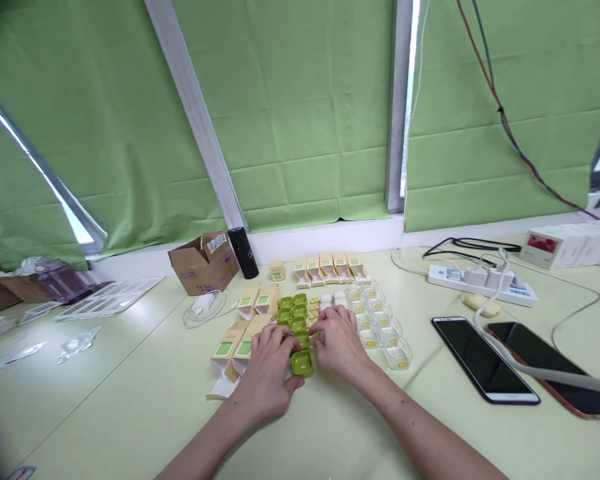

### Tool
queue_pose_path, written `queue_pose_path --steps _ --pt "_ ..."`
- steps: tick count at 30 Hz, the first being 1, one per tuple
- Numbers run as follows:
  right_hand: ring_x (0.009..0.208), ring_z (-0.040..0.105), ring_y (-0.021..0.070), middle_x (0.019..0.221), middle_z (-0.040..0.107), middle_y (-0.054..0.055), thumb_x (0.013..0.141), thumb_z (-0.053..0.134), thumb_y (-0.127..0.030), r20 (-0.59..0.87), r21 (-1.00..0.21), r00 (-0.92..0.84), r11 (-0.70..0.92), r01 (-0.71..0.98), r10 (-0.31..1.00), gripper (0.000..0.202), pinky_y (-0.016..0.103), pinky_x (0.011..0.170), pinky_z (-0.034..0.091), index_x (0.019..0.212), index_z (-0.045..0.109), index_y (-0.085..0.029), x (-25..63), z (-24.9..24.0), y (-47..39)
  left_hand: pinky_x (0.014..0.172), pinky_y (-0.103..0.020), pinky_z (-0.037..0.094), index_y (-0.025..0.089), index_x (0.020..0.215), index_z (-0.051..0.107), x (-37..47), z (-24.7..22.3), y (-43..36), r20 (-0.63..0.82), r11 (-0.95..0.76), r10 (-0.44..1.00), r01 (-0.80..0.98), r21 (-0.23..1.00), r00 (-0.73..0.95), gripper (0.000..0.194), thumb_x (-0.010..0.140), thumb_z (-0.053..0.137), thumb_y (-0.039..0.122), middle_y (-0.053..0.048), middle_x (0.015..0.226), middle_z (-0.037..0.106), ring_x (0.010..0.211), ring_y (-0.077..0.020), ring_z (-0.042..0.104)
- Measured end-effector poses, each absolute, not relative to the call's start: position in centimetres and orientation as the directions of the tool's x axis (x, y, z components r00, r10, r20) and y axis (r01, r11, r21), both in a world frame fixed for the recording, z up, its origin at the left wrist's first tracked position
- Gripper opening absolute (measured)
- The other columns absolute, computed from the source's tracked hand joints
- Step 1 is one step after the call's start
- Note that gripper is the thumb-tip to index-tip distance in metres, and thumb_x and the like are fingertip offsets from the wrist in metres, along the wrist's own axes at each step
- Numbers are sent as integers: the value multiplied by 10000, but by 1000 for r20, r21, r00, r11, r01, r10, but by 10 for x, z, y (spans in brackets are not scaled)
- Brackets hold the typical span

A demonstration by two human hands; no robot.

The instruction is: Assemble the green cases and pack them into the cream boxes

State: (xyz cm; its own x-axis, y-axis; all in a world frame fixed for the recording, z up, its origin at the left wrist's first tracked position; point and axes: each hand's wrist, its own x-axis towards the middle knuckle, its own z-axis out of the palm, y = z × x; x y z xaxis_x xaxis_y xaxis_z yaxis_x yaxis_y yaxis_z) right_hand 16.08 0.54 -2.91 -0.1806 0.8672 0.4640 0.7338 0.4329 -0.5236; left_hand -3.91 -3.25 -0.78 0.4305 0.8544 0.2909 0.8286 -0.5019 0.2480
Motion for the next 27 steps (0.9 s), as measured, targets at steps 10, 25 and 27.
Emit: queue_pose_path --steps 10,25,27 --pt "1051 544 316 944 698 97 837 639 -68 463 -359 -277 464 810 842 288 507 918 395 695 790 -267 155 -25 -2 961 -494 404 218 965 623 -39 -11 -33 292 -479 863 850 218 411 275 748 782 159 -93 1170 578 1180 -344 469" --pt "1088 533 266 996 712 74 926 603 -95 395 -359 -255 404 841 883 321 438 972 353 756 819 -261 154 -22 -4 981 -486 398 237 1017 591 -37 -5 -37 267 -465 872 863 196 409 298 772 757 203 -92 1206 572 1186 -335 465" --pt "1099 537 267 1014 717 71 928 614 -102 387 -355 -241 385 852 890 310 432 974 350 773 823 -271 156 -20 -4 997 -497 389 245 1059 581 -39 1 -38 279 -471 867 860 195 412 331 782 762 246 -91 1225 580 1196 -340 472"
